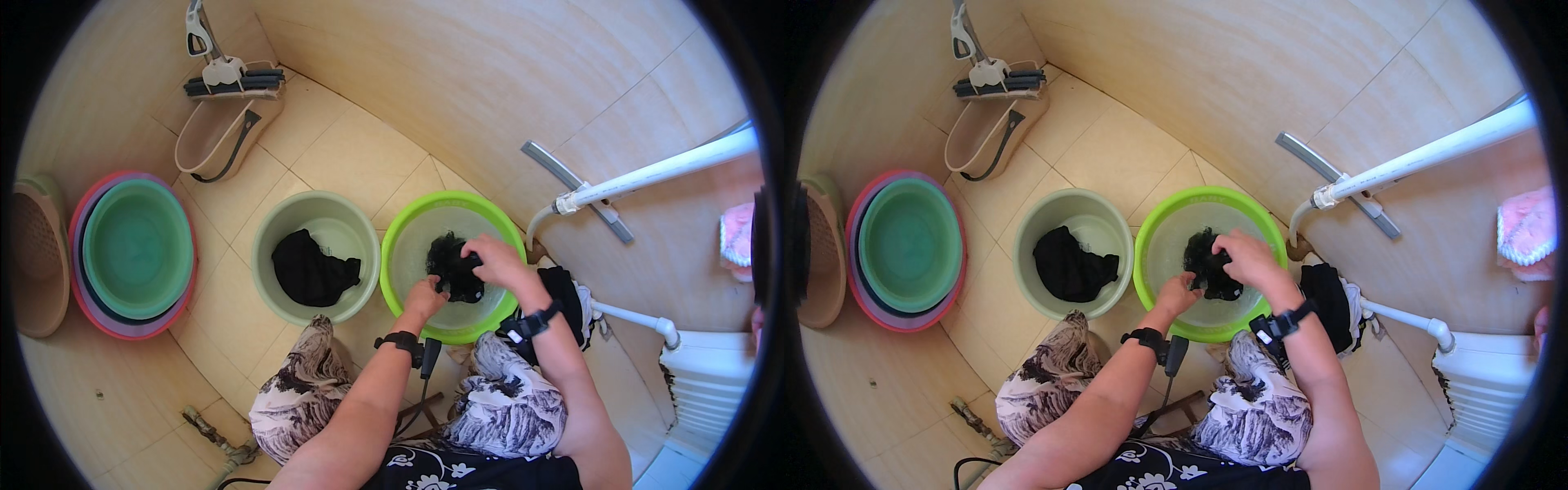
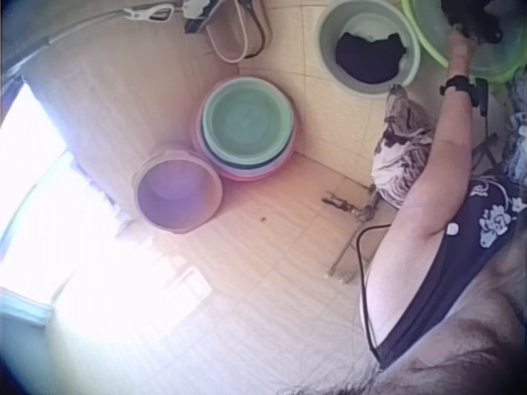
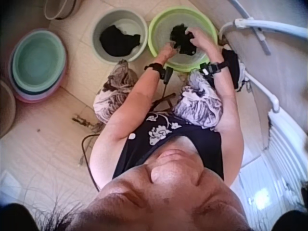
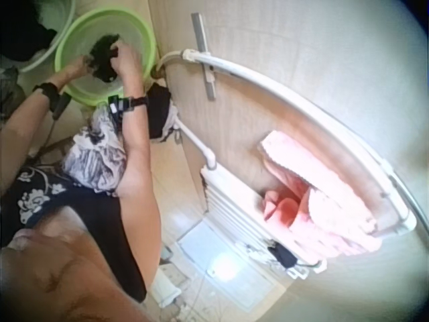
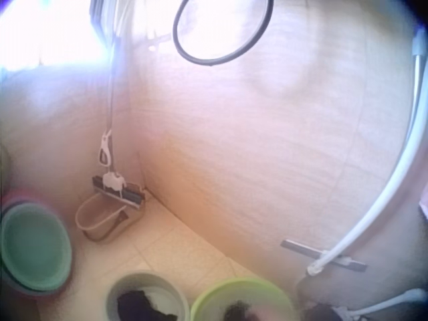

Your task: The person washes dark garments and a white garment by hand in a green basin, scrubbing and wringing the items before placing them into another container.

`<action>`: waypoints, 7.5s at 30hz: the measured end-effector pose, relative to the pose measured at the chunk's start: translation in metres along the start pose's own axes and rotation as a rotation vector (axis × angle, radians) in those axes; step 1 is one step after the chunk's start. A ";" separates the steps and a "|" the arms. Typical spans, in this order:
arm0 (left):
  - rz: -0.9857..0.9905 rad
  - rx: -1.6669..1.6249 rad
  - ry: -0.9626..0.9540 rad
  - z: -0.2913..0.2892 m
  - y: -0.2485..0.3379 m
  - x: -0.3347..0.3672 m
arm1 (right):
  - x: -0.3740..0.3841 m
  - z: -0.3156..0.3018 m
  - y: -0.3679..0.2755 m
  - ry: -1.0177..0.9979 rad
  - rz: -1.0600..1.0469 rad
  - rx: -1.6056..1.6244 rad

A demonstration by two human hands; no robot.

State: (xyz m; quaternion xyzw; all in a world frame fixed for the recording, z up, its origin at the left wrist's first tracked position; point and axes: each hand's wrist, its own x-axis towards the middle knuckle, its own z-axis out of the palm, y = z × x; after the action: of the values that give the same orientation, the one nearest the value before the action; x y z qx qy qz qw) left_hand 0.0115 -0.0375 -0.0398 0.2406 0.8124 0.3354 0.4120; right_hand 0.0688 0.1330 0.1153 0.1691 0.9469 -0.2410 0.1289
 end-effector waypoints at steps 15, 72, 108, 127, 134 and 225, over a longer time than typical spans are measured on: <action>-0.032 0.356 -0.104 -0.004 -0.002 -0.014 | 0.031 0.123 0.064 -0.152 -0.037 -0.201; 0.552 -0.693 0.222 -0.144 0.210 -0.087 | -0.111 -0.172 -0.062 0.911 -0.415 1.179; 0.602 -0.859 0.050 -0.158 0.215 -0.095 | -0.055 -0.077 -0.088 0.157 -0.227 1.493; 0.162 -0.969 -0.422 -0.131 0.207 -0.116 | -0.038 -0.069 -0.074 0.426 -0.106 1.223; 0.211 -1.201 -0.612 -0.140 0.214 -0.133 | -0.049 -0.093 -0.044 -0.057 -0.357 1.841; 0.352 0.582 0.069 -0.147 0.198 -0.143 | -0.065 -0.074 -0.075 0.102 0.053 1.421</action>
State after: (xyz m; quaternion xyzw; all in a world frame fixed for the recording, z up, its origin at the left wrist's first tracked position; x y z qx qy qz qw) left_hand -0.0102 -0.0540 0.2440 0.4731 0.8334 0.1636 0.2341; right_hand 0.0870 0.0912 0.2306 0.2462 0.5613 -0.7885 -0.0511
